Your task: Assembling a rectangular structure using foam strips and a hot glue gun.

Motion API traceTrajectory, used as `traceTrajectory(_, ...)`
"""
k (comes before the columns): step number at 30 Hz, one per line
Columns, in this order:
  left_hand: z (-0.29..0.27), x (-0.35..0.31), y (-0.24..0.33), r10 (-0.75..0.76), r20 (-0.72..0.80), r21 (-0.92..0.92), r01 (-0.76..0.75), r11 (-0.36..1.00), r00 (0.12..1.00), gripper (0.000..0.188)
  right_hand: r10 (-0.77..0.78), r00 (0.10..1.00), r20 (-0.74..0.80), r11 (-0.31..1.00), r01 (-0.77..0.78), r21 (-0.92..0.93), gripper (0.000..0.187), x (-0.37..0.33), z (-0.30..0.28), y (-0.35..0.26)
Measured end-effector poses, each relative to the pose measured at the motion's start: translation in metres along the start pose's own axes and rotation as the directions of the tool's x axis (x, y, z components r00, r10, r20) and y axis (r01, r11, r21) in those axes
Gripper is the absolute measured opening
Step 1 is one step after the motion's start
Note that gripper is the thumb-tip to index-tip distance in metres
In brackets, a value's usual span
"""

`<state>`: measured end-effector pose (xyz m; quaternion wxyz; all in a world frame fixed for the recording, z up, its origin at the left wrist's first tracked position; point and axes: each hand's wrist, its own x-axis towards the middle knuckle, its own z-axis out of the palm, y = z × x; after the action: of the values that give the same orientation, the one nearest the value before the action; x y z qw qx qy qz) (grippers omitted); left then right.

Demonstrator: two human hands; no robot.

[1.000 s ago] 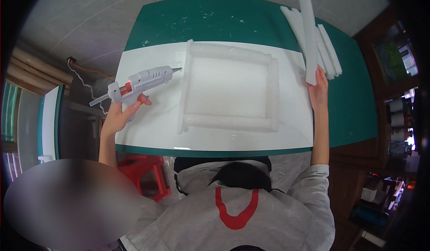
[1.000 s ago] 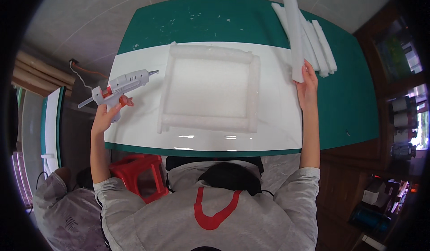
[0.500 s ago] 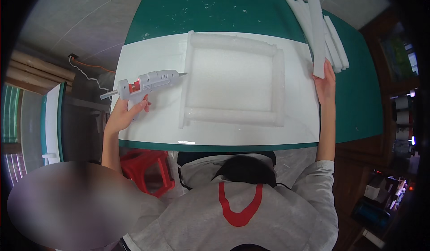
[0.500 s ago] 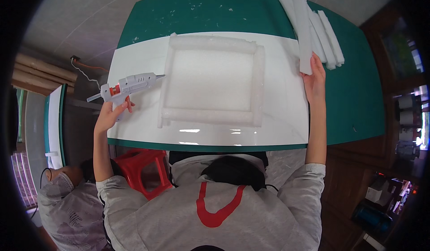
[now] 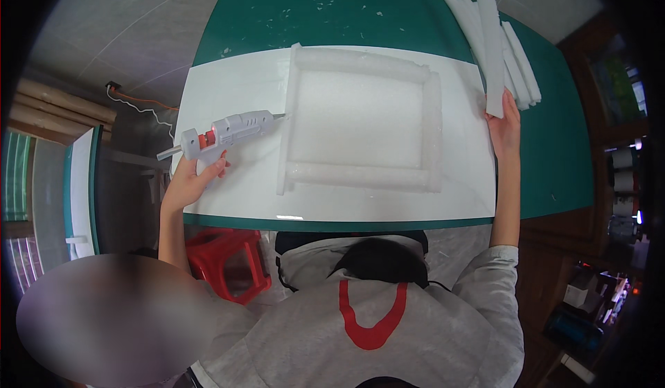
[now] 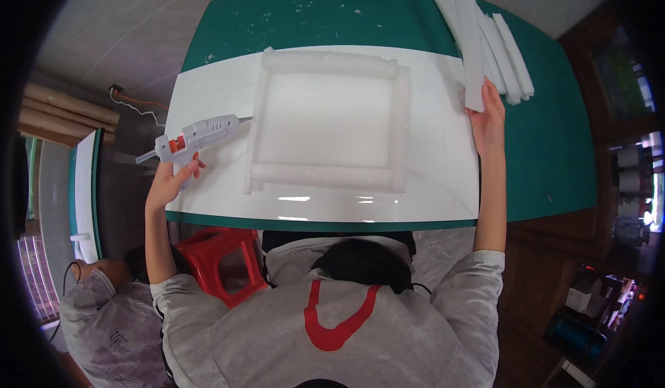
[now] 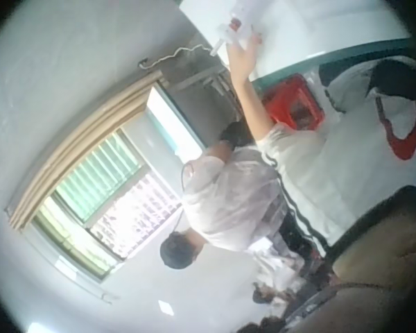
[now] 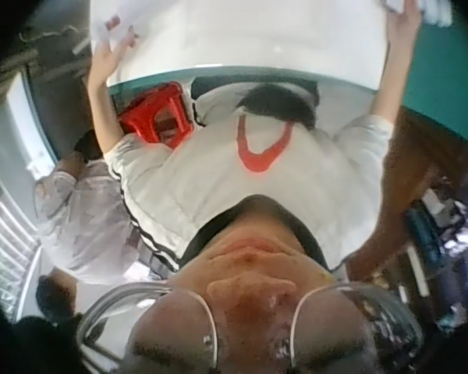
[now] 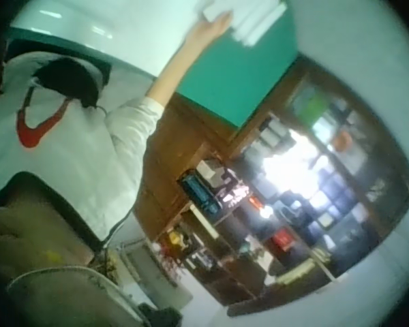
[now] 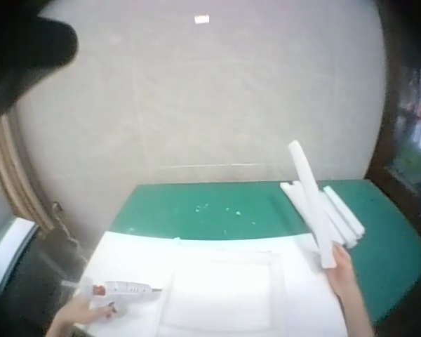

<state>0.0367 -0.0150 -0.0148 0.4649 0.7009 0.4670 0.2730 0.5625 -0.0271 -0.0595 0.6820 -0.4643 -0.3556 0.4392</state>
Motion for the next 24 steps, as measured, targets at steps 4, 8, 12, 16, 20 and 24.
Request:
traceTrajectory(4, -0.002, -0.003, -0.001, 0.038, -0.036, 0.063, -0.035, 0.997, 0.999, 0.03, -0.002, 1.0, 0.017, 1.0, 0.002, 0.02, 0.033, 0.002, -0.003, 0.001)
traceTrajectory(8, -0.005, 0.001, 0.03, -0.033, -0.095, -0.176, 0.016, 0.984, 0.995, 0.034, -0.001, 1.0, -0.003, 1.0, 0.001, 0.02, 0.032, 0.003, -0.002, 0.0)
traceTrajectory(12, -0.002, 0.016, 0.087, 0.125, -0.005, -0.206, -0.123, 0.971, 0.992, 0.041, 0.028, 0.999, 0.04, 0.999, -0.029, 0.023, 0.032, -0.003, 0.007, -0.003)
traceTrajectory(16, 0.021, 0.044, 0.133, 0.209, 0.187, -0.132, -0.186, 0.974, 0.96, 0.035, 0.294, 0.948, 0.125, 0.949, -0.274, -0.156, 0.034, -0.025, 0.04, -0.021)
traceTrajectory(20, 0.045, 0.072, 0.15, 0.251, 0.407, 0.112, -0.321, 0.94, 0.878, 0.025, 0.404, 0.9, 0.166, 0.91, -0.376, -0.177, 0.036, -0.046, 0.073, -0.028)
traceTrajectory(24, 0.07, 0.101, 0.151, 0.17, 0.531, 0.183, -0.308, 0.934, 0.83, 0.024, 0.341, 0.931, 0.133, 0.918, -0.299, -0.26, 0.034, -0.044, 0.065, -0.018)
